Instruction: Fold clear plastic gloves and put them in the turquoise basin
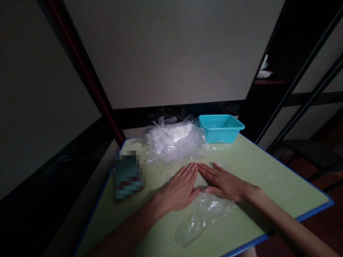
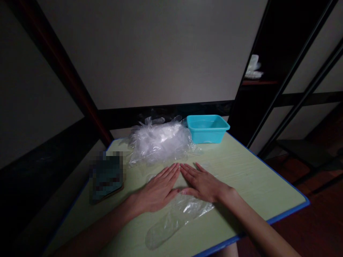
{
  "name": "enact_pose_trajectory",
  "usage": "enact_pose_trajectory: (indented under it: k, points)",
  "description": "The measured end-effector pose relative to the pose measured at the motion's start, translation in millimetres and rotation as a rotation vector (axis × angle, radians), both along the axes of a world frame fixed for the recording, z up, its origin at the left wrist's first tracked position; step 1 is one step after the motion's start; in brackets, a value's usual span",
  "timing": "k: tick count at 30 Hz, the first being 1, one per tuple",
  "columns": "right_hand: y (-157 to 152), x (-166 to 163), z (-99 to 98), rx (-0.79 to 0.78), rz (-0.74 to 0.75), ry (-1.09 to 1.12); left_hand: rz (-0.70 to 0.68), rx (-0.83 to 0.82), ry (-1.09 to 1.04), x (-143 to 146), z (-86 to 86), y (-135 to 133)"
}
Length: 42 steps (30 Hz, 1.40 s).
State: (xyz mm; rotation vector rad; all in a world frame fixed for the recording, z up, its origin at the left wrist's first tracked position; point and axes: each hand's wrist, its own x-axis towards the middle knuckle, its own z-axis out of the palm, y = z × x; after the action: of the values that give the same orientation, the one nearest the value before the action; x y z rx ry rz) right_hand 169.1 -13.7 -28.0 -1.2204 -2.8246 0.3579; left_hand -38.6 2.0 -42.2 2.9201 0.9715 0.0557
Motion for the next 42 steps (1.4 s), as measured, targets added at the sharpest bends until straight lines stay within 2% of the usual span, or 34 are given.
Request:
enact_pose_trajectory:
  k: [6,12,17,25,30,35,42]
  points:
    - [5.7,17.3,-9.5,0.027,0.004,0.005,-0.005,-0.013,0.000,-0.2,-0.1,0.0]
    - [10.1,48.7,-18.2,0.042,-0.100,0.000,-0.020,-0.016,-0.025,-2.0,-4.6,1.4]
    - [5.9,70.0,-15.1,0.028,-0.200,0.056,-0.009,-0.007,-0.030,0.3,-2.8,0.7]
    - [-8.8,74.7,-10.0,0.000,-0.238,0.046,0.020,0.003,-0.010,3.0,13.7,-1.0]
    - [-10.9,75.8,-12.2,0.038,-0.251,0.060,-0.091,-0.039,-0.066,3.4,22.7,-7.8]
    - [-25.7,80.5,-11.1,0.063,-0.246,0.078,-0.135,-0.047,-0.100,4.7,22.4,-11.8]
    - [-63.0,87.5,-1.6,0.050,-0.220,0.062,-0.142,-0.016,-0.098,5.6,25.5,-9.7]
